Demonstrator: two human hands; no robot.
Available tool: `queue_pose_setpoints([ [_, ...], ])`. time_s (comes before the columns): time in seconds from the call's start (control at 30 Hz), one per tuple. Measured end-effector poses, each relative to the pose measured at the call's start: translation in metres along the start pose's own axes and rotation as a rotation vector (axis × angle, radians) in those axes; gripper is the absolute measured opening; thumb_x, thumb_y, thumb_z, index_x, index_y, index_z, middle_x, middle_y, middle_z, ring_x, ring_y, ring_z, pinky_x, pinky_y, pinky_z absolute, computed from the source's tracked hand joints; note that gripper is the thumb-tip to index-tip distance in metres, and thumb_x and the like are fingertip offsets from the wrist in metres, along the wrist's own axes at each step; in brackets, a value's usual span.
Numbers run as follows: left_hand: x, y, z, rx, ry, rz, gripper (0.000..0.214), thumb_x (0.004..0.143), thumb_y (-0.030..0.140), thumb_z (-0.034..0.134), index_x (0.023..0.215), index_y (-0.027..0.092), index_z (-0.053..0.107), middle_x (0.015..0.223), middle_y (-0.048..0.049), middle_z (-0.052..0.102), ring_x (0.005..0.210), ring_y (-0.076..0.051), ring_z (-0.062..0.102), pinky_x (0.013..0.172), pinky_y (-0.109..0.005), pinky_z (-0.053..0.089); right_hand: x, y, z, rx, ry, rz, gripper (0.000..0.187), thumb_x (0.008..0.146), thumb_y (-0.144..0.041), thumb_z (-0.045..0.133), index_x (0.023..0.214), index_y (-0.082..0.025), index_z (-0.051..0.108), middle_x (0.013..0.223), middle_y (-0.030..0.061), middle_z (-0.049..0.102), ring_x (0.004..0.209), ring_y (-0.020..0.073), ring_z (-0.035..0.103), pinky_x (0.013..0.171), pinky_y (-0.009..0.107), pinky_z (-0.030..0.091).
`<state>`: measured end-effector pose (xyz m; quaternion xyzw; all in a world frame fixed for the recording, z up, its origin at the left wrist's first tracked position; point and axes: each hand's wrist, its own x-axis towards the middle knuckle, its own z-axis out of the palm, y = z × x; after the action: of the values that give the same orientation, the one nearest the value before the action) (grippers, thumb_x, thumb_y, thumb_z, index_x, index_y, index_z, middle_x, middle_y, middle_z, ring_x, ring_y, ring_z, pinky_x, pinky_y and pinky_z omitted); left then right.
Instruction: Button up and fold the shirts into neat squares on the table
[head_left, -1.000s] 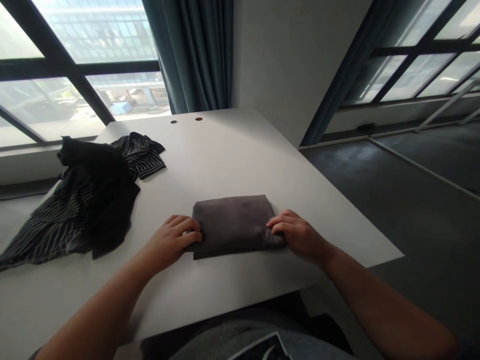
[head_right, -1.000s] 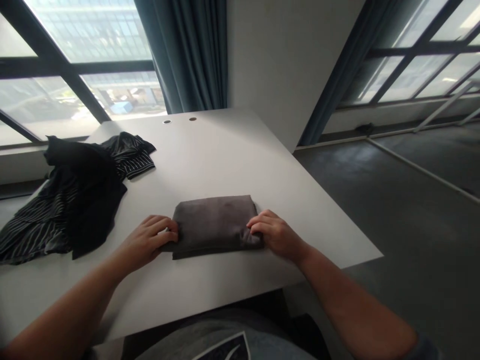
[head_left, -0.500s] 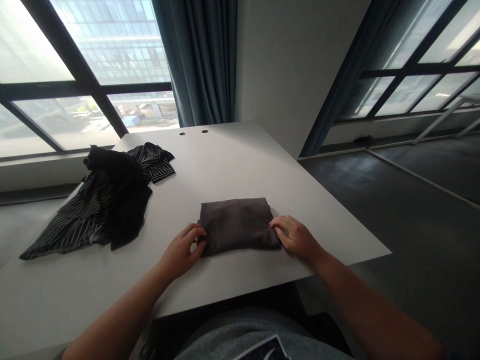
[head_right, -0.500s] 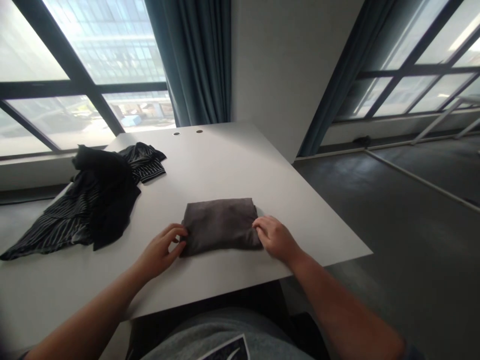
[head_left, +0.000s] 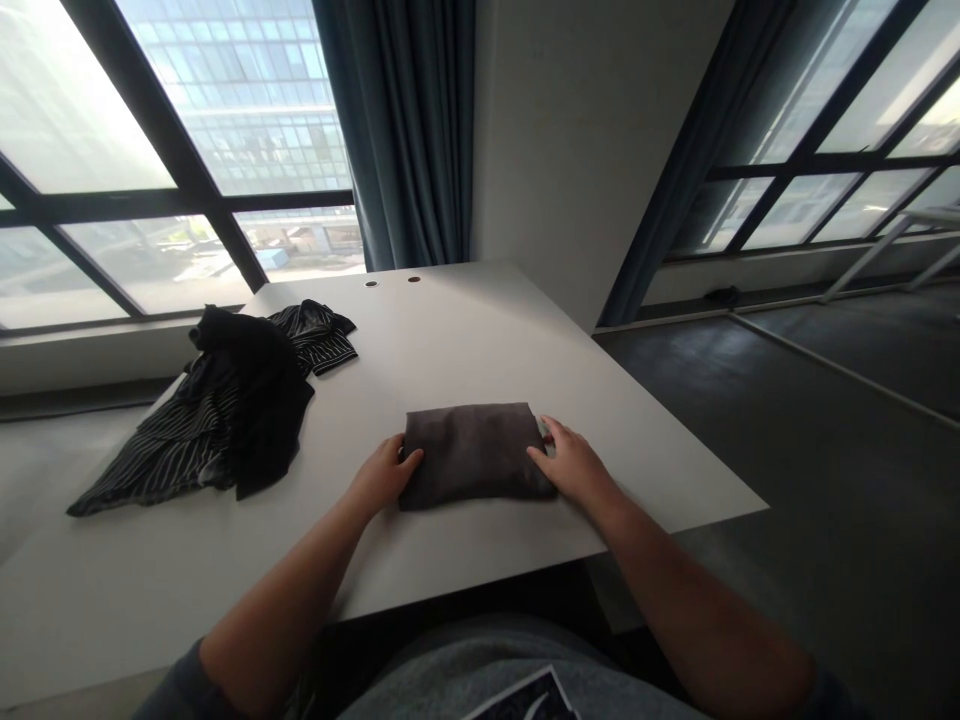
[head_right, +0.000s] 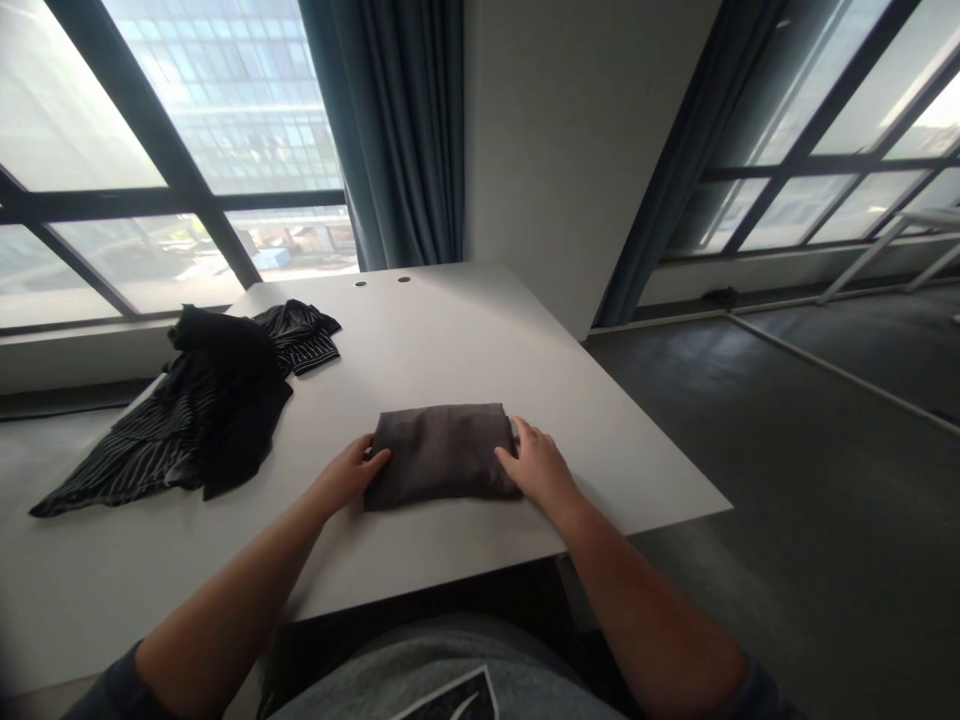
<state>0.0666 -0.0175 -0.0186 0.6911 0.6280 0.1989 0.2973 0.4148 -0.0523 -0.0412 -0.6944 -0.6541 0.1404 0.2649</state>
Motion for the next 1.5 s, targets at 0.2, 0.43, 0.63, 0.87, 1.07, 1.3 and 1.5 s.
queue_pose_setpoints([
  [0.2, 0.000, -0.015, -0.007, -0.198, -0.043, -0.106, 0.052, 0.089, 0.051, 0.063, 0.134, 0.026, 0.064, 0.105, -0.0062, 0.079, 0.086, -0.025, 0.074, 0.078, -0.035, 0.056, 0.001, 0.002, -0.010, 0.198, -0.085, 0.091, 0.024, 0.085, -0.038, 0.071, 0.100, -0.020, 0.073, 0.095, 0.0088, 0.077, 0.086, 0.0249, 0.072, 0.079, 0.034, 0.053],
  [0.43, -0.001, -0.020, -0.008, -0.401, 0.013, -0.089, 0.055, 0.084, 0.055, 0.066, 0.128, 0.022, 0.064, 0.097, -0.0068, 0.077, 0.082, -0.022, 0.074, 0.071, -0.033, 0.057, 0.010, 0.002, -0.013, 0.696, -0.259, 0.327, 0.022, 0.083, -0.036, 0.063, 0.099, -0.021, 0.061, 0.068, -0.0011, 0.061, 0.054, 0.0158, 0.058, 0.040, 0.023, 0.039],
  [0.63, 0.001, -0.014, -0.006, -0.410, -0.011, -0.123, 0.057, 0.077, 0.061, 0.073, 0.114, 0.020, 0.060, 0.094, -0.0063, 0.078, 0.081, -0.023, 0.075, 0.071, -0.034, 0.057, 0.013, -0.006, -0.019, 0.774, -0.393, 0.363, 0.032, 0.087, -0.039, 0.064, 0.112, -0.023, 0.053, 0.053, -0.0080, 0.052, 0.034, 0.0113, 0.041, 0.031, 0.020, 0.030],
  [0.87, 0.005, 0.000, -0.004, -0.194, 0.031, -0.110, 0.049, 0.077, 0.051, 0.078, 0.115, 0.024, 0.063, 0.098, -0.0052, 0.079, 0.086, -0.025, 0.074, 0.070, -0.032, 0.053, 0.019, -0.015, -0.022, 0.928, -0.529, 0.380, 0.045, 0.084, -0.047, 0.073, 0.117, -0.022, 0.057, 0.063, -0.0053, 0.059, 0.041, 0.0112, 0.048, 0.034, 0.021, 0.035],
  [1.07, 0.018, 0.001, -0.012, -0.116, 0.057, -0.076, 0.020, 0.091, 0.044, 0.061, 0.101, 0.027, 0.062, 0.079, 0.0016, 0.072, 0.066, -0.018, 0.065, 0.062, -0.029, 0.045, 0.033, -0.008, -0.024, 0.837, -0.348, 0.248, 0.038, 0.078, -0.051, 0.080, 0.087, -0.018, 0.064, 0.056, -0.0055, 0.055, 0.044, 0.0099, 0.047, 0.041, 0.022, 0.036],
  [1.3, 0.025, 0.002, -0.012, -0.430, 0.031, -0.183, 0.024, 0.086, 0.041, 0.065, 0.089, 0.024, 0.049, 0.064, 0.0054, 0.059, 0.055, -0.015, 0.060, 0.055, -0.026, 0.049, 0.045, 0.010, -0.017, 0.887, -0.162, 0.282, 0.041, 0.070, -0.052, 0.084, 0.082, -0.015, 0.071, 0.066, 0.0009, 0.066, 0.055, 0.0133, 0.057, 0.051, 0.025, 0.048],
  [1.5, 0.027, -0.008, -0.005, -0.480, 0.013, -0.248, 0.017, 0.089, 0.032, 0.064, 0.087, 0.022, 0.051, 0.072, 0.0019, 0.065, 0.059, -0.015, 0.065, 0.059, -0.027, 0.054, 0.041, 0.025, 0.003, 0.727, -0.179, 0.240, 0.036, 0.078, -0.046, 0.076, 0.096, -0.016, 0.071, 0.069, 0.0025, 0.068, 0.051, 0.0147, 0.058, 0.049, 0.027, 0.048],
])
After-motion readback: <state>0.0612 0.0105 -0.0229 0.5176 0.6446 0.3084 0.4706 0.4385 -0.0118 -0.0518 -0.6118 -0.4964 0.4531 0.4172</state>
